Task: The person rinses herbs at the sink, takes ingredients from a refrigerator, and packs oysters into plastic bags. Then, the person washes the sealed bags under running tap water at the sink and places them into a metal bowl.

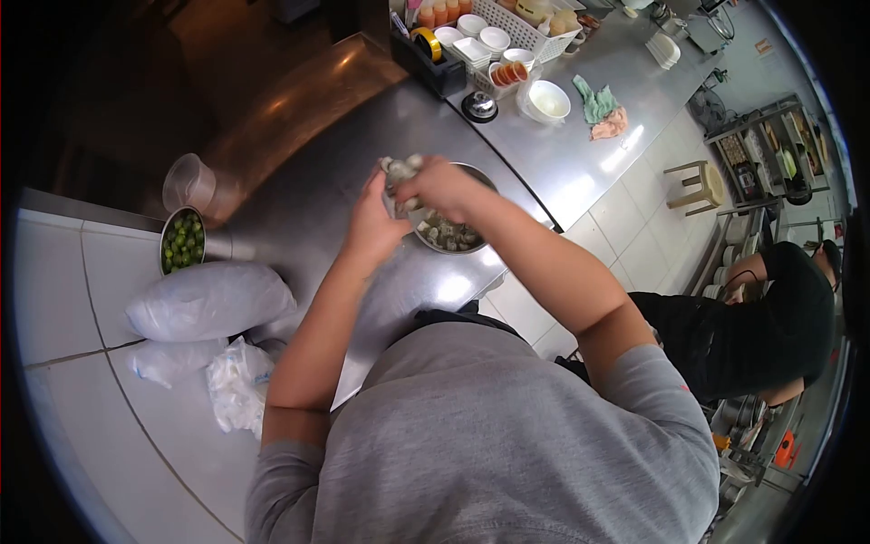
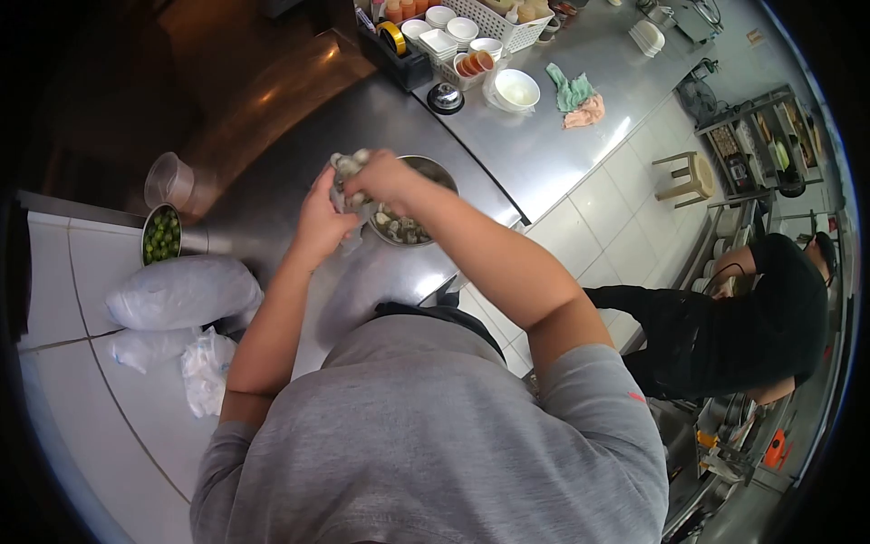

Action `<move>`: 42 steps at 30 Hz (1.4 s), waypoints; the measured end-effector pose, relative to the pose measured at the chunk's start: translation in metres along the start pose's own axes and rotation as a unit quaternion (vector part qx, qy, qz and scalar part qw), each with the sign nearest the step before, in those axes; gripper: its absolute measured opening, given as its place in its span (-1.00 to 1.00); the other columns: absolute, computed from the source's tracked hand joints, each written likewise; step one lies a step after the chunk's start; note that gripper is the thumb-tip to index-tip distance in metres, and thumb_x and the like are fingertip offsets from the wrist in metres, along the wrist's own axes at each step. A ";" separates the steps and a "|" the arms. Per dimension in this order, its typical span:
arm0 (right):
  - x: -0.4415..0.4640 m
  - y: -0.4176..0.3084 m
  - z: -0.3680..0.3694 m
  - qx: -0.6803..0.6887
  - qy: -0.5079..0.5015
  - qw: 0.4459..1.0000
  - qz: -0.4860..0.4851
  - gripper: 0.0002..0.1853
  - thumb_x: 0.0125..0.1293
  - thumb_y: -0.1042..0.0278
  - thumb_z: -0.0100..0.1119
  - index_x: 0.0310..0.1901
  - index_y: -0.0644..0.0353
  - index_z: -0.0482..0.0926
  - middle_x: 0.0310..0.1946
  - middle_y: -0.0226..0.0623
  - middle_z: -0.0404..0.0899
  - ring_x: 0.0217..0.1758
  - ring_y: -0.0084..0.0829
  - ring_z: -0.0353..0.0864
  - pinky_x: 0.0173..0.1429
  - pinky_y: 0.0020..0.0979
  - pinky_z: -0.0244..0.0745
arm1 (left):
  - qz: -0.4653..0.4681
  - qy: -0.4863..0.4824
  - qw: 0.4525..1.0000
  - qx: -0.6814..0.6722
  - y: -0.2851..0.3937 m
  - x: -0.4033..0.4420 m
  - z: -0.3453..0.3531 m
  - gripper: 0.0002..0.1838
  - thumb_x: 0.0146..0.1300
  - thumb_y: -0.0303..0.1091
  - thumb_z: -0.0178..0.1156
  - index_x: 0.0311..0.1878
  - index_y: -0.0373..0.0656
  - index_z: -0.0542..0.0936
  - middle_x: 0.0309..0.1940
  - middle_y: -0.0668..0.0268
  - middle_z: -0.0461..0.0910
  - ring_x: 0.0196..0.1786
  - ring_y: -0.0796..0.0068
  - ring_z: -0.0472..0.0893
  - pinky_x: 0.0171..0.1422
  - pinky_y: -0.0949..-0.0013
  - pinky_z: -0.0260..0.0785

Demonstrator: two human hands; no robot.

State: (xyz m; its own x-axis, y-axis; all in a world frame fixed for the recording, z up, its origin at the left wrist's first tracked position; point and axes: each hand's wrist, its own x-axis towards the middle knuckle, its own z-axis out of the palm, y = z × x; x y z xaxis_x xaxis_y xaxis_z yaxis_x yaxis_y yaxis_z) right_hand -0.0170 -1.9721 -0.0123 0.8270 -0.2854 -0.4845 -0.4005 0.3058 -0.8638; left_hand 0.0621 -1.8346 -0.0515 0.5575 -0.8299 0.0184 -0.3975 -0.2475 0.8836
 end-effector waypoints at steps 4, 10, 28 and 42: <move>0.002 -0.016 0.028 -0.382 -0.042 0.923 -0.028 -0.60 -0.08 0.50 0.20 -0.10 0.37 0.56 -0.25 -0.06 0.61 -0.21 -0.25 0.63 -0.19 -0.37 0.51 | 0.007 0.027 0.999 -0.016 0.000 -0.017 -0.019 -0.12 -0.19 -0.64 0.20 0.36 -0.24 0.20 0.42 0.17 0.10 0.14 0.33 0.29 0.11 0.40 0.21; -0.026 -0.054 0.019 -0.485 -0.058 0.860 -0.145 -0.70 -0.06 0.41 0.20 -0.22 0.23 0.66 -0.20 -0.07 0.62 -0.13 -0.21 0.62 -0.05 -0.32 0.47 | 0.045 0.040 0.997 -0.056 -0.004 -0.037 -0.034 -0.13 -0.17 -0.63 0.18 0.36 -0.20 0.21 0.41 0.17 0.15 0.42 0.22 0.20 0.31 0.40 0.23; -0.023 0.063 -0.057 -0.586 0.005 0.776 -0.233 -0.52 0.00 0.60 0.02 0.06 0.18 0.50 0.02 0.10 0.50 0.20 0.05 0.39 0.27 -0.15 0.31 | -0.002 0.563 0.780 0.276 0.066 -0.194 -0.257 -0.76 0.22 -0.53 0.09 -0.07 -0.16 0.63 -0.15 0.27 0.63 -0.17 0.51 0.59 -0.14 0.47 0.43; -0.024 0.030 -0.052 -0.511 0.003 0.825 -0.240 -0.61 0.04 0.54 0.17 -0.02 0.25 0.54 -0.14 0.03 0.58 -0.09 -0.04 0.58 0.03 -0.21 0.47 | -0.223 0.551 0.672 0.441 0.010 -0.221 -0.326 -0.79 0.24 -0.24 0.15 -0.30 -0.21 0.60 -0.38 0.11 0.63 -0.31 0.12 0.61 -0.22 0.20 0.41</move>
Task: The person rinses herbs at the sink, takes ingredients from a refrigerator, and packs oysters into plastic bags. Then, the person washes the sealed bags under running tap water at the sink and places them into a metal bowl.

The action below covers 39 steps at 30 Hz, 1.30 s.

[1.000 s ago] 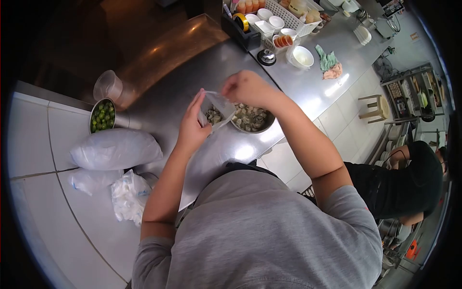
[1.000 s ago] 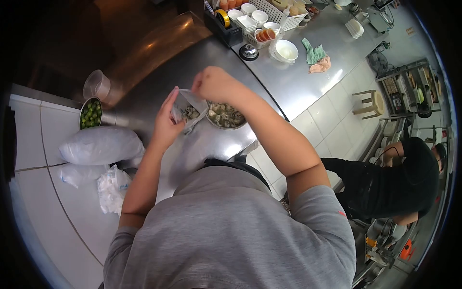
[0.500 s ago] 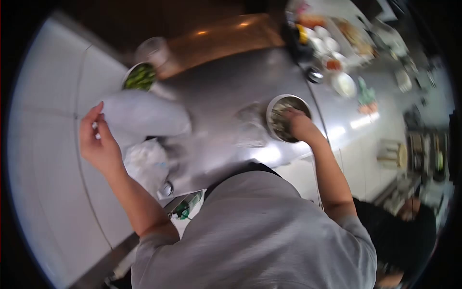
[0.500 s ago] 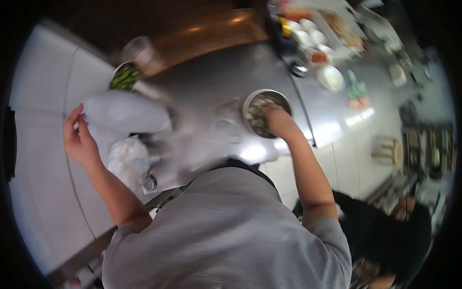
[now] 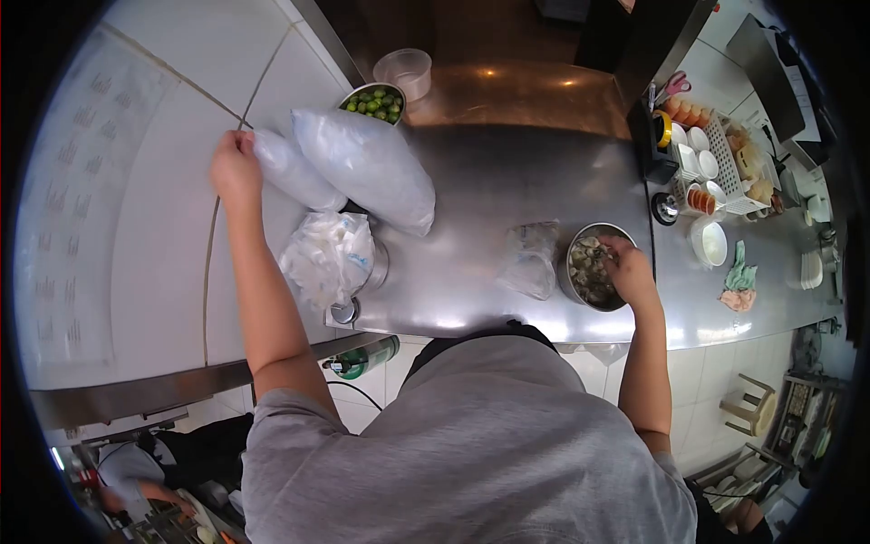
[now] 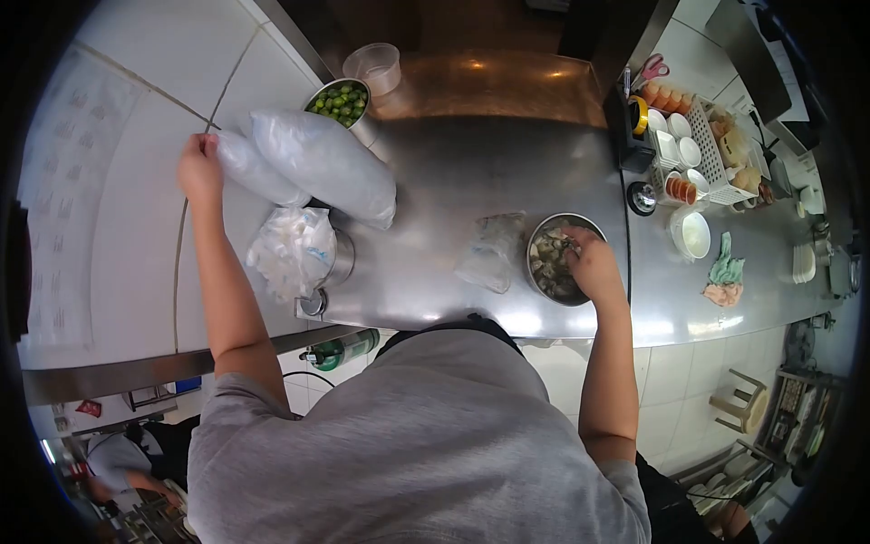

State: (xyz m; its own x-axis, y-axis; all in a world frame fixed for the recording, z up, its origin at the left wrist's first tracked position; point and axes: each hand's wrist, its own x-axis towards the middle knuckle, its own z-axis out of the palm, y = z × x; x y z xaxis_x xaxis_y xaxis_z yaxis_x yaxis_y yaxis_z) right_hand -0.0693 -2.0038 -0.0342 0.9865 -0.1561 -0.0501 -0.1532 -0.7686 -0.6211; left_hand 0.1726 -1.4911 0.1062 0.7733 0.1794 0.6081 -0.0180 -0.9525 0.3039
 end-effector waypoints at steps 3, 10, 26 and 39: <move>-0.002 0.007 0.002 0.008 -0.009 1.000 0.001 -0.62 0.05 0.54 0.17 -0.02 0.26 0.54 -0.15 0.04 0.58 -0.12 -0.05 0.59 0.00 -0.22 0.48 | 0.008 0.002 1.000 -0.025 -0.032 0.014 0.029 -0.72 0.25 -0.19 0.16 -0.20 -0.24 0.57 -0.45 0.15 0.59 -0.39 0.26 0.56 -0.25 0.30 0.38; -0.012 0.007 -0.007 0.064 -0.006 0.998 0.007 -0.62 0.06 0.55 0.16 -0.01 0.23 0.54 -0.19 0.05 0.59 -0.16 -0.06 0.60 -0.04 -0.25 0.49 | -0.040 -0.146 0.945 -0.290 0.020 -0.011 -0.019 -0.61 0.28 -0.06 0.13 -0.14 -0.24 0.59 -0.59 0.39 0.43 -0.47 0.67 0.42 -0.37 0.45 0.27; -0.014 0.007 -0.017 0.118 -0.010 0.993 0.023 -0.67 0.09 0.44 0.23 -0.05 0.21 0.58 -0.30 -0.10 0.65 -0.24 -0.25 0.64 -0.08 -0.33 0.50 | 0.148 0.175 0.733 -0.641 0.148 -0.034 -0.117 -0.87 0.16 -0.54 0.15 -0.31 -0.16 0.39 -0.36 0.19 0.55 -0.25 0.28 0.56 0.01 0.20 0.44; 0.007 -0.016 -0.028 0.527 -0.121 0.840 0.038 -0.69 0.23 0.32 0.18 -0.05 0.32 0.54 -0.19 -0.30 0.60 -0.15 -0.49 0.58 -0.04 -0.47 0.46 | 0.487 -0.565 0.594 -0.301 0.285 -0.216 0.045 -0.76 -0.06 -0.68 -0.02 -0.38 -0.18 0.57 -0.42 0.21 0.61 -0.30 0.24 0.61 -0.11 0.30 0.41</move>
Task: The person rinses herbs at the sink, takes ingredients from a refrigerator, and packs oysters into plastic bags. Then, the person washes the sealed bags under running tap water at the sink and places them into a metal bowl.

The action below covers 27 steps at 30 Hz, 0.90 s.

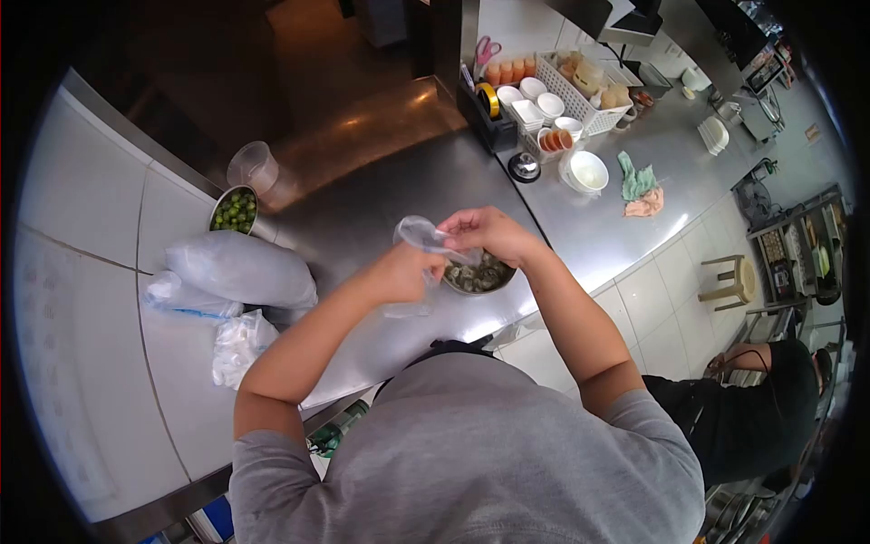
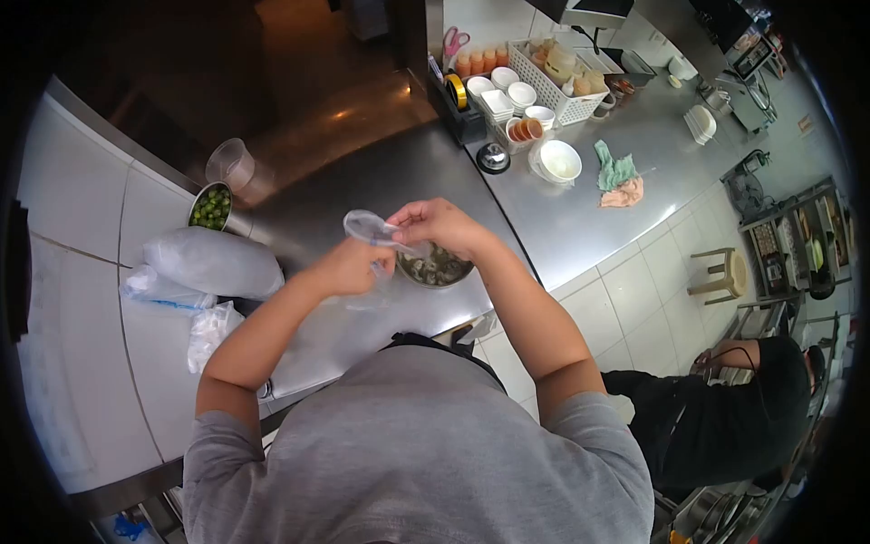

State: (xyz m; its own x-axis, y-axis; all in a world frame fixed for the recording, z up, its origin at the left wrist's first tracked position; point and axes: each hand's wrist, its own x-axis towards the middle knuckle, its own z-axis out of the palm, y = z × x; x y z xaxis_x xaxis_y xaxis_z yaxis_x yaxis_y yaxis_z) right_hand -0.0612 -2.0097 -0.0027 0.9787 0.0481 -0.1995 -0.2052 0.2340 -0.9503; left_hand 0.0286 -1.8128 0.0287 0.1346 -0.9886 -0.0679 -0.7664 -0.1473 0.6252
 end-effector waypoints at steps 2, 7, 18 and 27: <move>0.006 0.011 0.004 0.000 0.085 0.996 -0.012 -0.85 0.12 0.57 0.23 -0.24 0.32 0.58 -0.35 -0.38 0.61 -0.34 -0.60 0.55 -0.19 -0.58 0.45 | 0.006 0.042 0.992 -0.117 -0.012 0.008 0.002 -0.89 0.00 -0.59 0.06 -0.44 -0.21 0.56 -0.48 0.24 0.60 -0.30 0.33 0.60 -0.12 0.30 0.39; 0.009 0.024 0.007 0.020 0.201 0.979 -0.029 -0.88 0.09 0.56 0.24 -0.30 0.28 0.56 -0.43 -0.41 0.57 -0.39 -0.59 0.53 -0.28 -0.56 0.45 | -0.102 0.246 0.852 -0.451 -0.056 0.035 0.029 -0.85 0.04 -0.42 0.20 -0.59 -0.23 0.54 -0.58 0.31 0.57 -0.47 0.56 0.50 -0.30 0.43 0.33; 0.007 0.064 -0.015 -0.309 0.215 0.922 0.093 -0.64 0.11 0.28 0.26 -0.06 0.20 0.53 -0.17 -0.16 0.54 -0.18 -0.31 0.58 -0.11 -0.37 0.51 | -0.131 0.310 0.941 0.040 -0.086 0.010 0.013 -0.73 -0.11 -0.56 0.11 -0.29 -0.12 0.65 -0.18 0.33 0.56 -0.16 0.39 0.47 -0.15 0.36 0.33; 0.032 0.112 0.015 -0.664 0.070 0.733 0.131 -0.58 0.19 0.39 0.01 0.13 -0.07 0.45 0.32 0.08 0.09 0.26 0.19 0.27 0.15 -0.08 0.45 | -0.178 0.200 0.910 0.317 -0.101 0.019 -0.014 -0.53 0.06 -0.43 0.10 0.12 -0.17 0.51 0.06 0.26 0.52 0.07 0.24 0.48 0.11 0.23 0.35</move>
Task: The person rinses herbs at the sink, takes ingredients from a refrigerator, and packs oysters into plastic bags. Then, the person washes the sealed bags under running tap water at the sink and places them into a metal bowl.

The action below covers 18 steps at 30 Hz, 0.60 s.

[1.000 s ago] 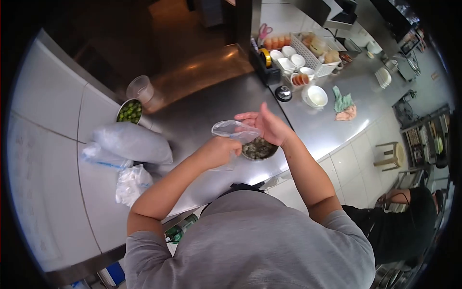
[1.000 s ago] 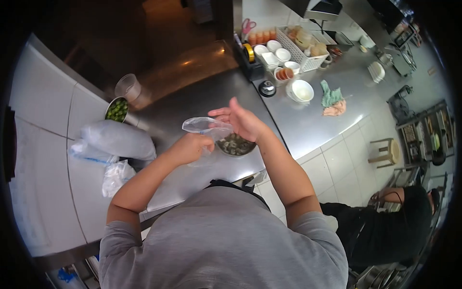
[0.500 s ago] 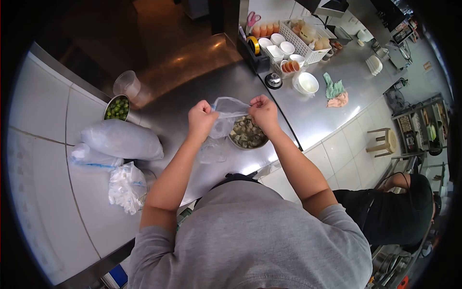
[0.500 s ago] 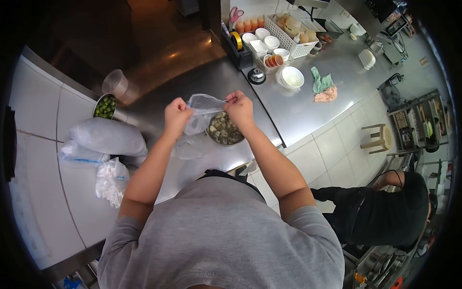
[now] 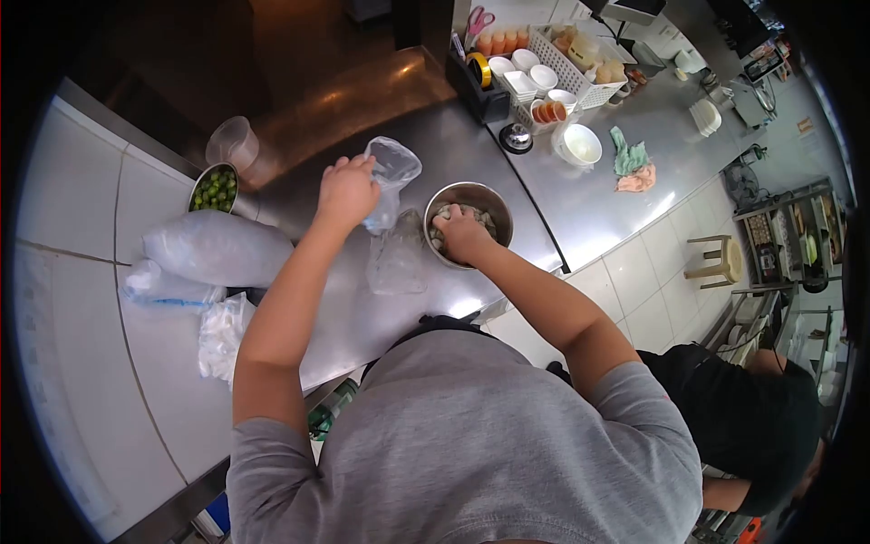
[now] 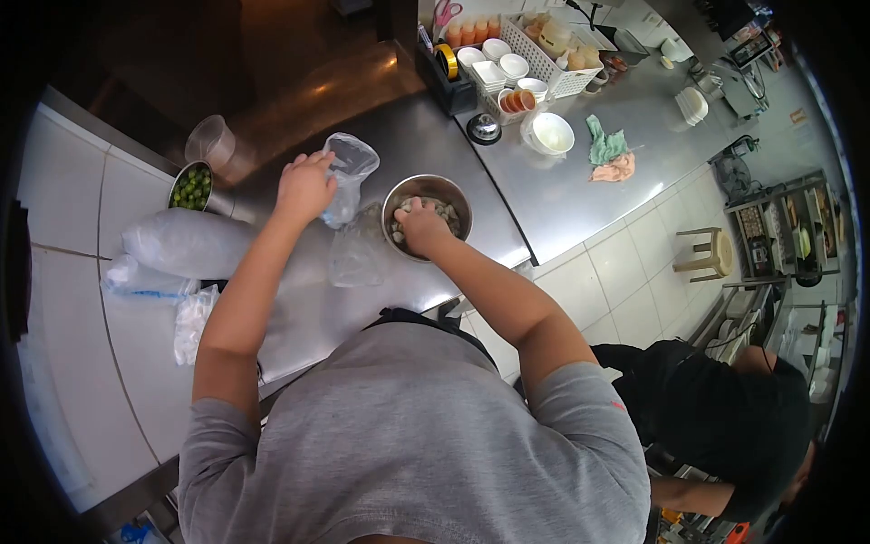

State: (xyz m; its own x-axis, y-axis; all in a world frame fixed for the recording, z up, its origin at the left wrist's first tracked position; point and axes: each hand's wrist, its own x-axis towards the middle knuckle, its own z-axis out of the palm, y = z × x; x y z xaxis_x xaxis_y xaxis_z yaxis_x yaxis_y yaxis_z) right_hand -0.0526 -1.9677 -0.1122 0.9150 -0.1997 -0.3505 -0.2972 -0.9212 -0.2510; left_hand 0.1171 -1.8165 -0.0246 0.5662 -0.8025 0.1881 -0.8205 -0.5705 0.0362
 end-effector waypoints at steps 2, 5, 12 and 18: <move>0.004 0.004 -0.001 0.003 -0.008 0.999 -0.033 -0.65 0.17 0.43 0.00 0.03 0.04 0.51 0.26 0.09 0.20 0.19 0.09 0.38 0.12 -0.12 0.48 | -0.033 -0.077 0.996 -0.014 0.012 0.004 0.001 -0.51 0.06 -0.49 0.08 0.15 -0.18 0.50 0.11 0.22 0.50 0.10 0.20 0.49 0.16 0.22 0.35; 0.021 0.020 0.023 0.005 0.002 0.995 -0.095 -0.69 0.11 0.46 0.02 -0.08 0.13 0.57 0.03 0.08 0.44 0.01 -0.04 0.53 0.06 -0.15 0.51 | -0.035 -0.026 0.999 -0.013 0.011 0.007 0.018 -0.65 0.01 -0.54 0.11 -0.06 -0.24 0.54 0.01 0.13 0.51 -0.13 0.13 0.60 -0.04 0.17 0.47; -0.009 0.027 -0.048 0.405 -0.126 0.900 0.099 -0.62 -0.15 0.63 0.19 -0.17 0.30 0.55 -0.47 -0.13 0.56 -0.42 -0.32 0.62 -0.32 -0.35 0.53 | 0.081 -0.037 0.995 -0.042 0.056 -0.003 0.002 -0.67 -0.01 -0.53 0.15 -0.09 -0.26 0.53 0.09 0.07 0.48 -0.13 0.10 0.62 -0.05 0.16 0.49; -0.029 0.048 -0.083 0.795 -0.197 0.573 0.010 -0.66 -0.09 0.76 0.13 -0.21 0.24 0.47 -0.49 -0.23 0.54 -0.56 -0.43 0.51 -0.53 -0.50 0.35 | 0.087 -0.114 0.961 -0.237 0.091 -0.004 -0.003 -0.38 -0.10 -0.62 0.12 0.17 -0.23 0.45 0.25 0.14 0.37 0.03 0.12 0.57 0.08 0.21 0.44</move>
State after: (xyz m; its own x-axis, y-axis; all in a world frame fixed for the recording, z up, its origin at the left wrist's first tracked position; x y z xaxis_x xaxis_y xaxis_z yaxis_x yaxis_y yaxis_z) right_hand -0.0709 -2.0338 -0.0389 0.8677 0.1743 -0.4655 -0.4657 0.6127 -0.6386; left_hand 0.0398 -1.8650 -0.0193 0.3757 -0.9266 0.0129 -0.8172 -0.3247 0.4761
